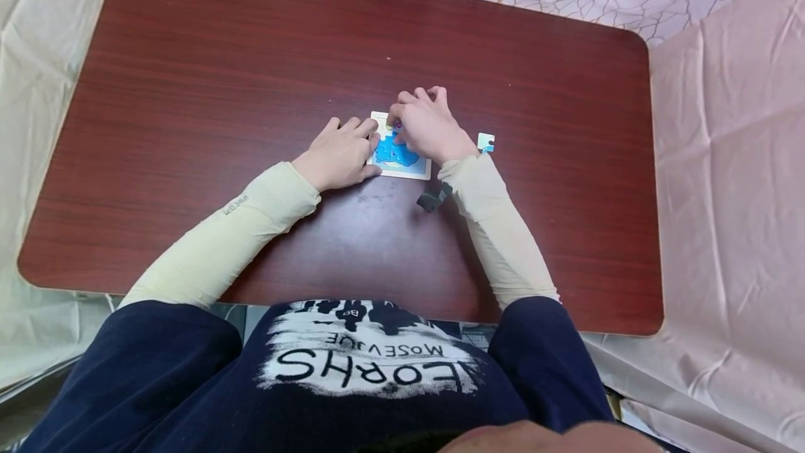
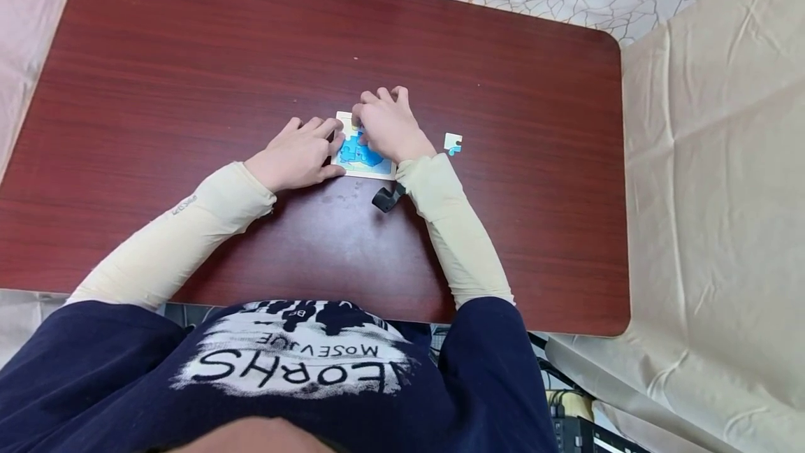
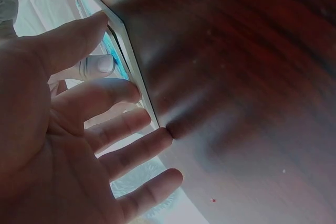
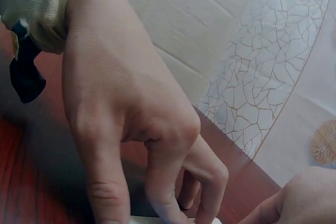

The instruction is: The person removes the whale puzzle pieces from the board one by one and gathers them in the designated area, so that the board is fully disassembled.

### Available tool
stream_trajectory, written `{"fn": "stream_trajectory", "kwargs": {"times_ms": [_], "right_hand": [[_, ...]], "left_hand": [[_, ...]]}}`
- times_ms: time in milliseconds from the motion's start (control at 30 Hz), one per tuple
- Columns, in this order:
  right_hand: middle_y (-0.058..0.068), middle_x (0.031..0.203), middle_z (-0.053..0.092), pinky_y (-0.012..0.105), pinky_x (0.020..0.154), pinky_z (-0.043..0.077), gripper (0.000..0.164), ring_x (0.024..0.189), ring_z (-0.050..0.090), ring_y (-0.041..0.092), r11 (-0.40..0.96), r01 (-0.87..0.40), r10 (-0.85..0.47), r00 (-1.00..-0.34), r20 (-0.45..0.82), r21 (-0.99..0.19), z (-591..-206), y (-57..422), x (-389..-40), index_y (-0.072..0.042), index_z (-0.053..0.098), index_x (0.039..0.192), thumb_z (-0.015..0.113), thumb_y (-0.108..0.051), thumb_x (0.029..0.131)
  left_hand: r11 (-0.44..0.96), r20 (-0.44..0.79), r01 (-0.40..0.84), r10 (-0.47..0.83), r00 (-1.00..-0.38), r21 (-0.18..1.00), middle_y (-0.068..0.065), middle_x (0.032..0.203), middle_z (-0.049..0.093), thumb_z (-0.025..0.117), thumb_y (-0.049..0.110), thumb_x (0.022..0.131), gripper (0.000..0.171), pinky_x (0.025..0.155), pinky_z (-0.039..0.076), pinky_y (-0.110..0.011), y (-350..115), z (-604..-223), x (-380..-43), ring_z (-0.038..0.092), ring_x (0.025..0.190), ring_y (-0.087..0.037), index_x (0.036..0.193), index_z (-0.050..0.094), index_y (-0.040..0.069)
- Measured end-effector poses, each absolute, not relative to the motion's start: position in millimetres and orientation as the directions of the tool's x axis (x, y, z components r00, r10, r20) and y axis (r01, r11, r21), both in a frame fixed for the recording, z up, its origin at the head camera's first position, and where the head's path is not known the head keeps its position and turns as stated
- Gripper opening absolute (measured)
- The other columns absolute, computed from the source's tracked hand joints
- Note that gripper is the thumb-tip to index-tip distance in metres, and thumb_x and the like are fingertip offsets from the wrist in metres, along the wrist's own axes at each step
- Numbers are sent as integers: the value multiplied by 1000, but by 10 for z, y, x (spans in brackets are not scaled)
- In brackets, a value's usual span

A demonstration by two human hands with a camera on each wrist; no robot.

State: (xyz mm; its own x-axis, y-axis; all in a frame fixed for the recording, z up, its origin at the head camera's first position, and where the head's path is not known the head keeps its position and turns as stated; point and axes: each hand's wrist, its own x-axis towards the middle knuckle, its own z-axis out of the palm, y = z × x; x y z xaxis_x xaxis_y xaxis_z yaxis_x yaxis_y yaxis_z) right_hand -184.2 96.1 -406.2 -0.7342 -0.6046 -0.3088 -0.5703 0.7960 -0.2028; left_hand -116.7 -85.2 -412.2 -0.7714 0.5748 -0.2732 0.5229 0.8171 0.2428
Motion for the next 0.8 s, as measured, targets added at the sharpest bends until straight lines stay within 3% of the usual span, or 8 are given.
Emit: {"fn": "stream_trajectory", "kwargs": {"times_ms": [233, 400, 533, 800], "right_hand": [[5, 113, 44, 48, 98, 18, 26, 112, 35, 26, 812, -528, -580, -686, -440, -248, -4071, 950, -1917, -21, 56, 113, 68, -20, 90], [4, 113, 41, 46, 93, 18, 27, 109, 31, 26, 807, -505, -591, -666, -455, -308, -4089, 956, -1954, -19, 52, 109, 69, -15, 89], [1, 111, 47, 47, 96, 15, 28, 110, 33, 25, 800, -492, -599, -688, -410, -344, -4109, 975, -1961, -19, 55, 107, 72, -13, 86], [2, 114, 54, 45, 98, 17, 38, 110, 36, 24, 830, -450, -550, -755, -356, -329, -4134, 1023, -1898, -15, 61, 121, 74, -22, 86]], "left_hand": [[819, -284, 523, 572, -769, 235, -11, 140, 40, 61, 46, 92, 59, 88, 33, -50, -838, -4129, -1165, 40, 122, -32, 133, 55, 3], [819, -288, 525, 573, -767, 231, -11, 138, 41, 61, 46, 92, 60, 88, 33, -50, -830, -4121, -1172, 41, 120, -32, 133, 56, 3], [819, -290, 526, 574, -766, 231, -11, 135, 42, 62, 47, 91, 60, 87, 33, -50, -834, -4109, -1183, 41, 119, -32, 132, 57, 3], [816, -297, 529, 578, -760, 233, -12, 137, 41, 62, 45, 92, 59, 89, 33, -51, -829, -4117, -1188, 40, 121, -33, 130, 57, 2]]}}
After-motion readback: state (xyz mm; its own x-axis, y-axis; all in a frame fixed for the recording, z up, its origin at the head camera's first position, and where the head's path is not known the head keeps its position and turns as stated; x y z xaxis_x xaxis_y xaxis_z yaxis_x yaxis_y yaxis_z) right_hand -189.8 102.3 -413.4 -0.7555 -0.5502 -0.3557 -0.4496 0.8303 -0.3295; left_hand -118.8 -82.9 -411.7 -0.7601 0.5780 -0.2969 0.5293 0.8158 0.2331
